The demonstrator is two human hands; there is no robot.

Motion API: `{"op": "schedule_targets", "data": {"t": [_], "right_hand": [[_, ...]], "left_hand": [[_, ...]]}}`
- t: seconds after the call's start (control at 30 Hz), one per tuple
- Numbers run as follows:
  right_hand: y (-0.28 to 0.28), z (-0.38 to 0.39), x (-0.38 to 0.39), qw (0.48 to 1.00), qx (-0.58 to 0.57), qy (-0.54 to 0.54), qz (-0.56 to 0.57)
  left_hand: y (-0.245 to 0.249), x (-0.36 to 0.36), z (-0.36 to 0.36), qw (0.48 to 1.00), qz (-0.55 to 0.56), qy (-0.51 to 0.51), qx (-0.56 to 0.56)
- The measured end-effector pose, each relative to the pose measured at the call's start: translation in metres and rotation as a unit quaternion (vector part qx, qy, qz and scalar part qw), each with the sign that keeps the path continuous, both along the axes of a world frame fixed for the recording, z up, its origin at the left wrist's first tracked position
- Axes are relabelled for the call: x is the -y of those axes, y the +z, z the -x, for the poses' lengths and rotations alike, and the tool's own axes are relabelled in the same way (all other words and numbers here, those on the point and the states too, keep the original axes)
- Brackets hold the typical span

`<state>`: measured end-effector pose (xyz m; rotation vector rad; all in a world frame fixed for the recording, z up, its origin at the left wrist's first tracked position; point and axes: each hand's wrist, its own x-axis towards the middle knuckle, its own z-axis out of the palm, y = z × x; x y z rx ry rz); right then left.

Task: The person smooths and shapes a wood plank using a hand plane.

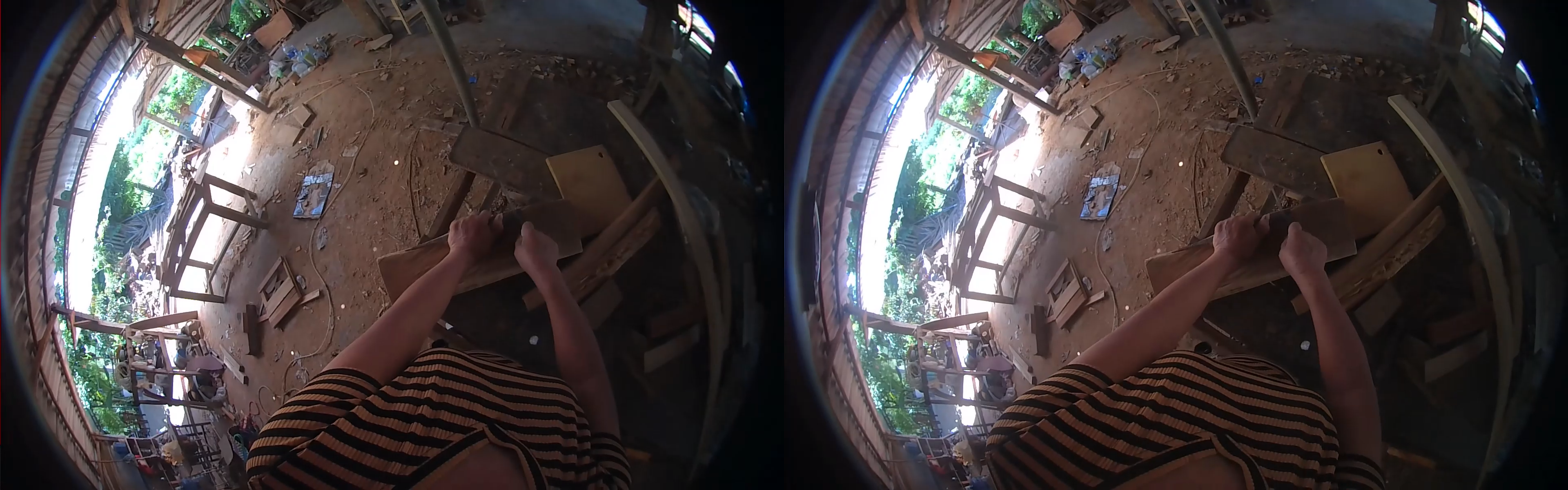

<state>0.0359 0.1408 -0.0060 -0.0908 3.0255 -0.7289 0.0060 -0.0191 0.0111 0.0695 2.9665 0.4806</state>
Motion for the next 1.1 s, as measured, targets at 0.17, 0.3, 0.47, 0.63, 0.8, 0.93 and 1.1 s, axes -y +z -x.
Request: {"op": "schedule_targets", "data": {"t": [0.17,0.3,0.47,0.63,0.8,0.93,1.1], "right_hand": [[0.007,-0.062,-0.029,0.999,0.038,0.016,0.011],[0.009,-0.053,-0.028,1.0,-0.002,0.015,0.023],[-0.012,-0.001,-0.003,0.996,-0.055,-0.007,0.069],[0.01,-0.059,-0.031,0.996,0.022,-0.016,0.082],[0.011,-0.05,-0.025,0.994,0.043,-0.018,0.099],[-0.004,-0.004,0.003,0.99,-0.022,-0.044,0.134],[0.019,-0.049,-0.028,0.986,0.08,-0.05,0.138]], "left_hand": [[0.005,-0.002,0.002,1.0,0.02,0.017,0.01],[0.005,-0.002,0.003,1.0,0.011,-0.003,0.003],[0.0,-0.007,0.0,0.999,0.029,0.001,-0.013],[-0.001,-0.013,0.0,0.999,0.044,0.006,-0.008],[-0.001,-0.013,-0.001,0.999,0.047,0.007,-0.019],[-0.001,-0.014,-0.003,0.998,0.059,-0.003,-0.021],[-0.015,-0.016,-0.001,0.993,0.107,0.01,-0.051]]}}
